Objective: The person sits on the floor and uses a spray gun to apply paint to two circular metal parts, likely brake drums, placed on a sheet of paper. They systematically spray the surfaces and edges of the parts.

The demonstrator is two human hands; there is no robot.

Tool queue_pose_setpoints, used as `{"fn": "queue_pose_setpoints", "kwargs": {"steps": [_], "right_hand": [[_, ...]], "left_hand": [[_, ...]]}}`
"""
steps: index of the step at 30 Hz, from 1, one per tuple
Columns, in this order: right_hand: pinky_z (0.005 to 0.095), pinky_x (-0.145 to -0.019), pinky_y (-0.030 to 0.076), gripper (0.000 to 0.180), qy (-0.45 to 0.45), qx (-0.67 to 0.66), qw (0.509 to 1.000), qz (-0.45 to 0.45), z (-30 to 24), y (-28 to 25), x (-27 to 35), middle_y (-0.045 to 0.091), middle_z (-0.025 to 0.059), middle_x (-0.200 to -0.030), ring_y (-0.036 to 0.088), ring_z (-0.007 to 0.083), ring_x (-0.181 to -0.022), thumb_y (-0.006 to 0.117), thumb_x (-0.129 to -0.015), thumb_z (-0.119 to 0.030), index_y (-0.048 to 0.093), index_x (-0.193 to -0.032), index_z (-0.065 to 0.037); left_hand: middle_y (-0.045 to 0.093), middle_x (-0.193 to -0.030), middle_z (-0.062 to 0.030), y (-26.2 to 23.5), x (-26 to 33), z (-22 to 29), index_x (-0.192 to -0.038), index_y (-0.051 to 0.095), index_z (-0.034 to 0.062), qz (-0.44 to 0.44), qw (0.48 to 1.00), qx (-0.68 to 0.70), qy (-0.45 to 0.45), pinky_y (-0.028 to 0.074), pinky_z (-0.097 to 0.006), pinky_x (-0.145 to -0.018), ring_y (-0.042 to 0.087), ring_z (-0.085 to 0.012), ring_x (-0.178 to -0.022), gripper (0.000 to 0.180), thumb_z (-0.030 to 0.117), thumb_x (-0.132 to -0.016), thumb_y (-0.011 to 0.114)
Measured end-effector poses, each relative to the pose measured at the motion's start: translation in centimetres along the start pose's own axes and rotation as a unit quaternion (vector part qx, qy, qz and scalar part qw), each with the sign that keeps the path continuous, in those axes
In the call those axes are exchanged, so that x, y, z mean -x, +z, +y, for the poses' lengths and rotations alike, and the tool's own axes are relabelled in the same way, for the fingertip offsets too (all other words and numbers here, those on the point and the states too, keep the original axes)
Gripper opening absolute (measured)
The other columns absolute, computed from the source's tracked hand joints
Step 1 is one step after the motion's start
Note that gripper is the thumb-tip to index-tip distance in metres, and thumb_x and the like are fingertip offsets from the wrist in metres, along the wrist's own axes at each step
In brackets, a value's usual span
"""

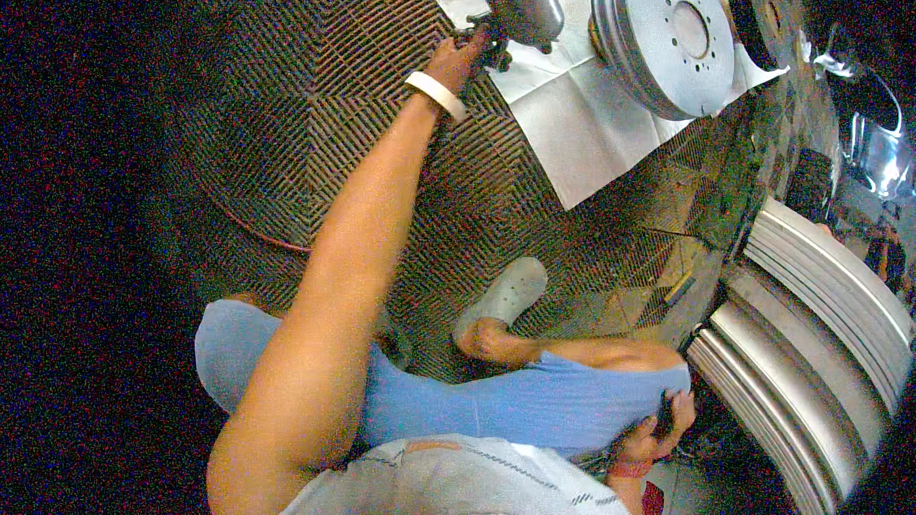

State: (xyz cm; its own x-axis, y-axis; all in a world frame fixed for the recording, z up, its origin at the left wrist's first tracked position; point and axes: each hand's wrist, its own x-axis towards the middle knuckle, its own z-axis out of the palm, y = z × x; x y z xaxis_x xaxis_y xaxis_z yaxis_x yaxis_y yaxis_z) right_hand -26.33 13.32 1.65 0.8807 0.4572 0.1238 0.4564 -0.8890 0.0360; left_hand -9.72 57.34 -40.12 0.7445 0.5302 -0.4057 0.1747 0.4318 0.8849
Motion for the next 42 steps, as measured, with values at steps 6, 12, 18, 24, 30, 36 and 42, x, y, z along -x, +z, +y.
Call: {"fn": "queue_pose_setpoints", "kwargs": {"steps": [6, 12, 18, 24, 30, 36, 42], "right_hand": [[0.0553, -0.114, 0.037, 0.052, 0.018, 0.083, 0.996, 0.016, -3.1, -3.6, 8.3, 0.057, 0.0246, -0.135, 0.052, 0.0395, -0.129, 0.051, -0.106, -0.042, 0.057, -0.13, 0.004], [0.0562, -0.114, 0.036, 0.054, 0.049, 0.111, 0.991, 0.048, -6.9, -4.2, 10.7, 0.057, 0.0248, -0.134, 0.053, 0.0401, -0.127, 0.048, -0.105, -0.043, 0.057, -0.13, 0.004], [0.0561, -0.113, 0.036, 0.054, 0.068, 0.127, 0.988, 0.052, -8.2, -3.7, 10.4, 0.057, 0.0244, -0.134, 0.053, 0.0399, -0.127, 0.048, -0.105, -0.043, 0.057, -0.13, 0.004], [0.0557, -0.112, 0.037, 0.054, 0.066, 0.12, 0.989, 0.05, -7.5, -3.0, 8.6, 0.058, 0.0231, -0.132, 0.054, 0.0393, -0.125, 0.049, -0.105, -0.043, 0.058, -0.13, 0.004], [0.0599, -0.113, 0.035, 0.054, 0.087, 0.115, 0.989, 0.021, -9.6, -3.2, 7.2, 0.055, 0.024, -0.136, 0.051, 0.0414, -0.129, 0.049, -0.106, -0.048, 0.056, -0.13, 0.001], [0.0437, -0.11, 0.04, 0.034, 0.218, 0.025, 0.976, 0.007, -13.3, -0.6, 1.7, 0.063, 0.0164, -0.126, 0.057, 0.0317, -0.122, 0.063, -0.103, -0.022, 0.061, -0.128, 0.0], [0.0437, -0.121, 0.033, 0.075, 0.182, -0.46, 0.856, -0.151, -15.5, 18.2, -10.8, 0.027, 0.02, -0.165, 0.036, 0.0341, -0.149, 0.053, -0.107, -0.03, 0.012, -0.165, -0.007]], "left_hand": [[0.066, -0.069, -0.0039, -1.2, -4.5, -2.0, -0.087, 0.072, 0.0045, -0.029, 0.999, 0.012, 0.01, 0.046, -0.034, -0.054, 0.058, -0.0149, -0.056, 0.059, 0.061, -0.097, 0.062], [0.068, -0.074, -0.0062, -0.4, -7.8, 0.1, -0.093, 0.071, 0.0039, 0.028, 1.0, -0.003, -0.002, 0.049, -0.034, -0.053, 0.06, -0.0167, -0.055, 0.053, 0.057, -0.094, 0.067], [0.064, -0.064, -0.0052, 0.9, -11.2, -0.8, -0.084, 0.065, 0.0084, 0.092, 0.984, 0.151, 0.008, 0.043, -0.035, -0.048, 0.055, -0.0159, -0.05, 0.052, 0.06, -0.084, 0.076], [0.065, -0.066, -0.0091, 0.0, -8.9, -2.6, -0.096, 0.069, 0.0005, 0.153, 0.988, 0.006, 0.027, 0.052, -0.039, -0.056, 0.061, -0.0222, -0.053, 0.055, 0.056, -0.092, 0.069], [0.073, -0.075, -0.0149, 1.5, 1.7, 0.9, -0.085, 0.075, -0.0016, 0.021, 1.0, -0.016, 0.017, 0.054, -0.043, -0.072, 0.071, -0.0304, -0.071, 0.064, 0.061, -0.093, 0.067], [0.074, -0.095, -0.0177, 5.1, 10.0, 1.8, -0.119, 0.072, 0.0027, -0.134, 0.983, -0.03, 0.12, 0.054, -0.04, -0.078, 0.071, -0.0275, -0.085, 0.042, 0.04, -0.1, 0.067], [0.06, -0.126, -0.0306, 7.2, 14.3, 4.8, -0.145, 0.052, -0.0028, -0.309, 0.935, -0.085, 0.154, 0.043, -0.045, -0.106, 0.056, -0.0437, -0.119, 0.073, 0.057, -0.103, 0.048]]}}
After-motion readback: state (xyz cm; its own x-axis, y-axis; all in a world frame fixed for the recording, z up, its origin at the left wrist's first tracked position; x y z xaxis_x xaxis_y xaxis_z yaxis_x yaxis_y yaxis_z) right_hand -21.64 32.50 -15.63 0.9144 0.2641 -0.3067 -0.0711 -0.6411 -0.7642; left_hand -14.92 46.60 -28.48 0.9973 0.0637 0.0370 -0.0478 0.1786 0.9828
